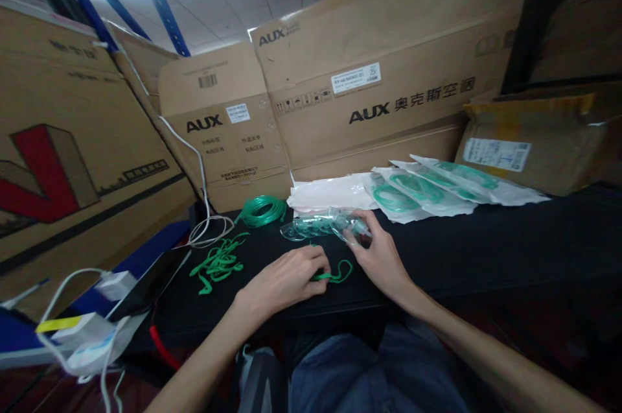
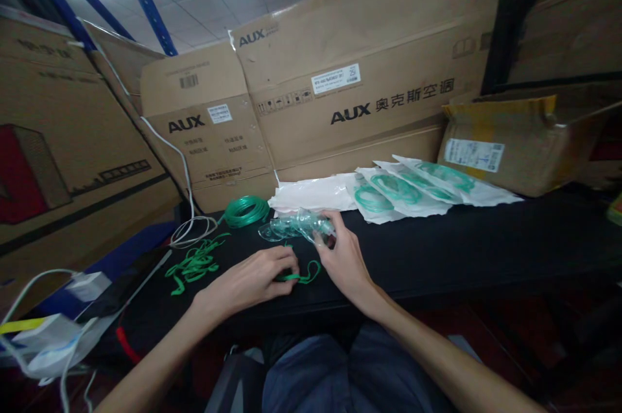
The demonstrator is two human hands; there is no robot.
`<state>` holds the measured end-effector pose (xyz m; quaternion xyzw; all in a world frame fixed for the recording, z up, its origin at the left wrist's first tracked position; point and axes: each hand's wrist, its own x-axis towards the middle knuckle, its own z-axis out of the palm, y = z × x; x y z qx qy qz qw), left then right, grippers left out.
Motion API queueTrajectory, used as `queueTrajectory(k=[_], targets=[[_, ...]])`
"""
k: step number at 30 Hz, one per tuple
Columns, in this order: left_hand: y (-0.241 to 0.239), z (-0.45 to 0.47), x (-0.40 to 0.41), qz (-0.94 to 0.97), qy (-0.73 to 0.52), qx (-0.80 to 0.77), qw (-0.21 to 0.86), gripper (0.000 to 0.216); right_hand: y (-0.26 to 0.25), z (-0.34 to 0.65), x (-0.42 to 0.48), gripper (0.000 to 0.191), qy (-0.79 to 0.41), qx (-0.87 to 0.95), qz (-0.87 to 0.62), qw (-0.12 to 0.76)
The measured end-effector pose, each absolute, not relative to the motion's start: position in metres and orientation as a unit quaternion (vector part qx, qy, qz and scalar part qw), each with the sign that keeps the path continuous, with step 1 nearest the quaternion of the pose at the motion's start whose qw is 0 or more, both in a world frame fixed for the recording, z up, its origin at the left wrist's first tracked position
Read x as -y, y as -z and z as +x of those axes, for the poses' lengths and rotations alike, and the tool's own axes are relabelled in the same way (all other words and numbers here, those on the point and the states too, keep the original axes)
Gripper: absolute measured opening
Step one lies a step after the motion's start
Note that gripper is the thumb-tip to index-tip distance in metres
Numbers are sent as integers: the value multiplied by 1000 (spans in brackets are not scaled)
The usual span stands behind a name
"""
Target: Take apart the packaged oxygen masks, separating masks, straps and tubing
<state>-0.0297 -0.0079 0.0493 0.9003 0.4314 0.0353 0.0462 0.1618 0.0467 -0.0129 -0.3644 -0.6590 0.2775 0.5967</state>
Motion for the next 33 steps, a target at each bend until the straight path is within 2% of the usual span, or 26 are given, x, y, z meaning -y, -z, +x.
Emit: queueTrajectory(k=[7, 15, 20, 26, 30, 33], targets=[[-48, -30, 6, 882, -54, -452, 120, 35, 13, 161, -47, 26, -281, 661, -369, 589], [-40, -29, 7, 881, -74, -452, 117, 15, 14, 160, -48, 26, -287, 665, -361, 587], [-69, -40, 3, 831, -198, -501, 139, 19, 16, 161, -47, 29, -297, 664, -366, 581], [-120, -99, 1, 730, -363, -572, 90, 32, 16, 161, -48, 27, -300, 657, -371, 584], [-136, -148, 12, 679, -370, -634, 14, 40, 14, 161, -47, 28, -303, 657, -371, 582], [-136, -182, 18, 652, -324, -682, -69, 42, 14, 161, -46, 29, -304, 657, -366, 584]])
